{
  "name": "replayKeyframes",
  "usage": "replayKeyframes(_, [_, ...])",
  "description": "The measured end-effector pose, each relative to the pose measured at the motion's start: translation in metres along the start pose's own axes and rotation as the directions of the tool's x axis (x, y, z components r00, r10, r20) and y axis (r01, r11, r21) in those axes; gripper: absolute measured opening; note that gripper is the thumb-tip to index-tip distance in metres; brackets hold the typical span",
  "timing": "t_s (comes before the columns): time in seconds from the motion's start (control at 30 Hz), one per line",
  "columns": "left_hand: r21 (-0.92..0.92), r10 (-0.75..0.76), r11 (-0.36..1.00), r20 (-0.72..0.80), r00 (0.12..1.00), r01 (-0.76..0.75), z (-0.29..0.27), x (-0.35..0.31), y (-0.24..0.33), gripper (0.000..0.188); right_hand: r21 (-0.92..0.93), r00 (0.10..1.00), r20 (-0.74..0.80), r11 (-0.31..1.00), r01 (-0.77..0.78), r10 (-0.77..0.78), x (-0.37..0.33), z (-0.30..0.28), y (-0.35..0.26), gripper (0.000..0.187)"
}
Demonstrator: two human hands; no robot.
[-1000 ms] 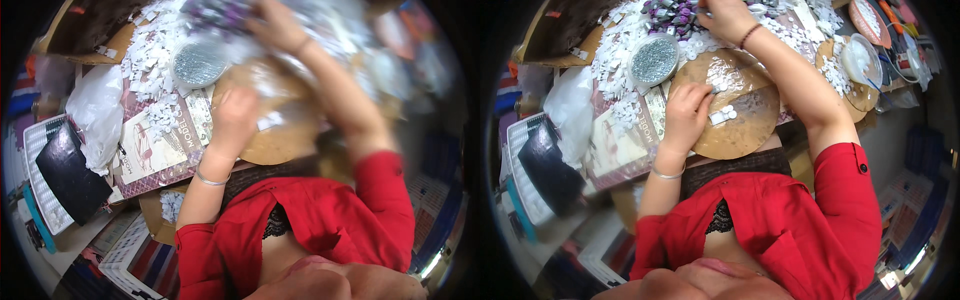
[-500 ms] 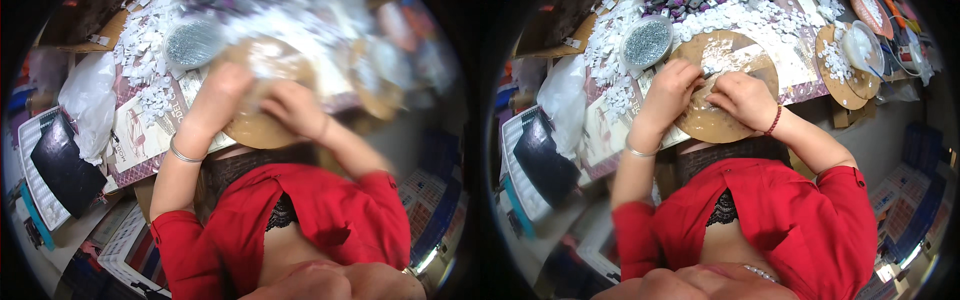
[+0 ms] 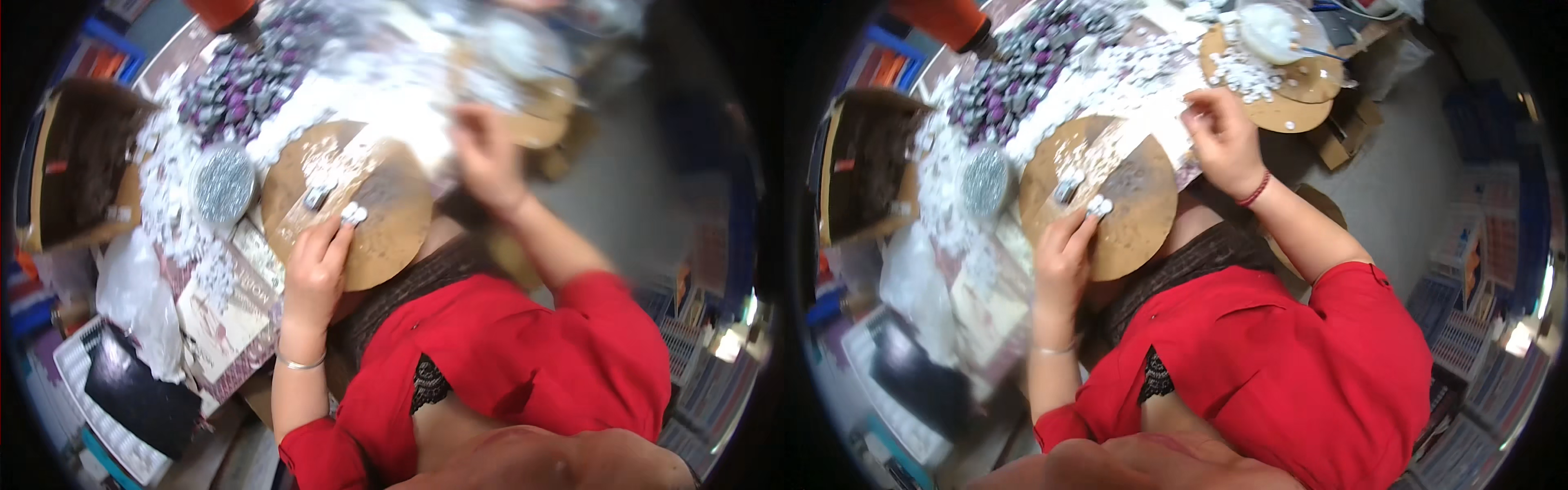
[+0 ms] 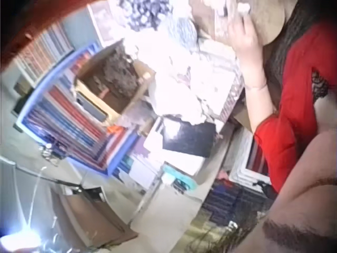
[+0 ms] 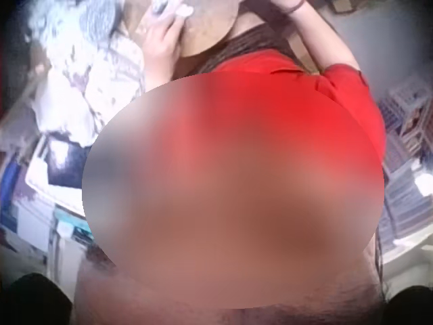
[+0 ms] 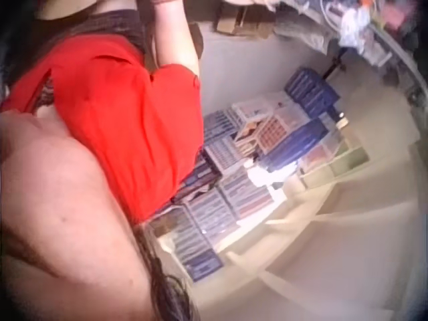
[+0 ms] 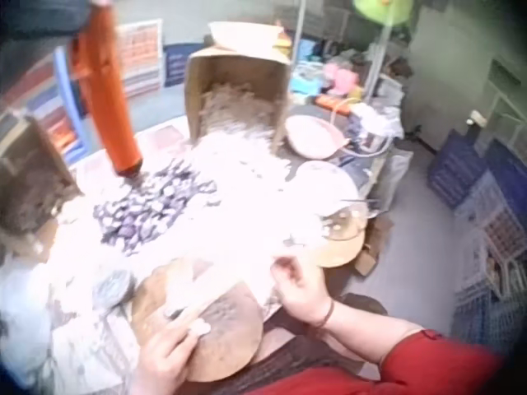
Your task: The person assembles small plastic wheel components on a wooden board by fitting pieces together and applying heat with a hot air gun.
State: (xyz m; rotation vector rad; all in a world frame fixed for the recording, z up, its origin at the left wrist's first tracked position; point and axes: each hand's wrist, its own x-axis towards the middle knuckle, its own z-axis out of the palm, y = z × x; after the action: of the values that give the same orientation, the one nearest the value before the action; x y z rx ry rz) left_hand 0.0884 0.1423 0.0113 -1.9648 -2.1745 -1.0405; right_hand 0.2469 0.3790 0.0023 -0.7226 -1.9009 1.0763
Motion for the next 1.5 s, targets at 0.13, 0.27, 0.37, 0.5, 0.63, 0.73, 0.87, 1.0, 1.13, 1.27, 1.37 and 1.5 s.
replayKeyframes(0.13, [-0.051, 0.053, 0.998, 0.113, 0.992, -0.047, -0.016, 0.017, -0.007, 0.026, 0.240, 0.867, -0.493, 0.969, 0.056, 0.072, 0.032, -0.083, 0.051, 0.058])
replayKeyframes(0.27, [-0.070, 0.027, 0.997, 0.220, 0.975, -0.011, -0.021, 0.025, -0.009, 0.024, -0.094, 0.783, -0.622, 0.994, -0.052, -0.018, 0.071, -0.125, 0.042, 0.062])
replayKeyframes(0.37, [-0.049, 0.039, 0.998, 0.064, 0.997, -0.036, -0.006, 0.015, -0.011, 0.024, -0.490, 0.929, -0.278, 0.868, 0.080, -0.243, 0.089, -0.148, 0.044, 0.030])
replayKeyframes(0.5, [0.003, -0.010, 1.000, 0.000, 1.000, 0.010, -0.012, 0.018, -0.003, 0.024, -0.454, 0.827, -0.369, 0.859, 0.237, -0.423, 0.091, -0.148, 0.027, 0.013])
replayKeyframes(0.63, [0.159, -0.191, 0.966, -0.095, 0.977, 0.204, -0.005, 0.030, -0.011, 0.026, -0.276, 0.854, -0.495, 0.961, 0.021, -0.161, 0.085, -0.147, 0.022, 0.016])
replayKeyframes(0.73, [0.127, -0.169, 0.977, -0.046, 0.985, 0.173, -0.010, 0.028, -0.021, 0.022, -0.049, 0.810, -0.582, 0.997, 0.053, -0.071, 0.080, -0.146, 0.020, 0.019])
replayKeyframes(0.87, [0.013, -0.164, 0.986, 0.103, 0.981, 0.164, -0.018, 0.044, -0.031, 0.013, 0.201, 0.881, -0.456, 0.979, -0.036, 0.126, 0.069, -0.105, 0.007, 0.021])
replayKeyframes(1.0, [-0.064, -0.161, 0.984, 0.047, 0.986, 0.164, -0.016, 0.053, -0.031, 0.017, 0.292, 0.968, -0.034, 0.929, -0.227, 0.247, 0.037, -0.023, -0.012, 0.020])
replayKeyframes(1.13, [0.017, -0.171, 0.985, 0.095, 0.981, 0.170, -0.013, 0.042, -0.036, 0.015, 0.475, 0.955, 0.244, 0.838, -0.269, 0.169, 0.023, 0.027, -0.020, 0.019])
replayKeyframes(1.27, [0.001, -0.134, 0.991, 0.002, 0.991, 0.134, -0.011, 0.032, -0.035, 0.010, 0.457, 0.940, 0.288, 0.836, -0.304, 0.185, 0.020, 0.032, -0.008, 0.021])
replayKeyframes(1.37, [0.020, -0.128, 0.991, -0.057, 0.990, 0.129, -0.017, 0.034, -0.028, 0.011, 0.448, 0.935, 0.295, 0.835, -0.319, 0.198, 0.023, 0.036, -0.018, 0.021])
replayKeyframes(1.5, [-0.040, -0.132, 0.991, -0.120, 0.984, 0.128, -0.016, 0.018, 0.000, 0.019, 0.445, 0.935, 0.280, 0.834, -0.326, 0.217, 0.018, 0.024, -0.013, 0.022])
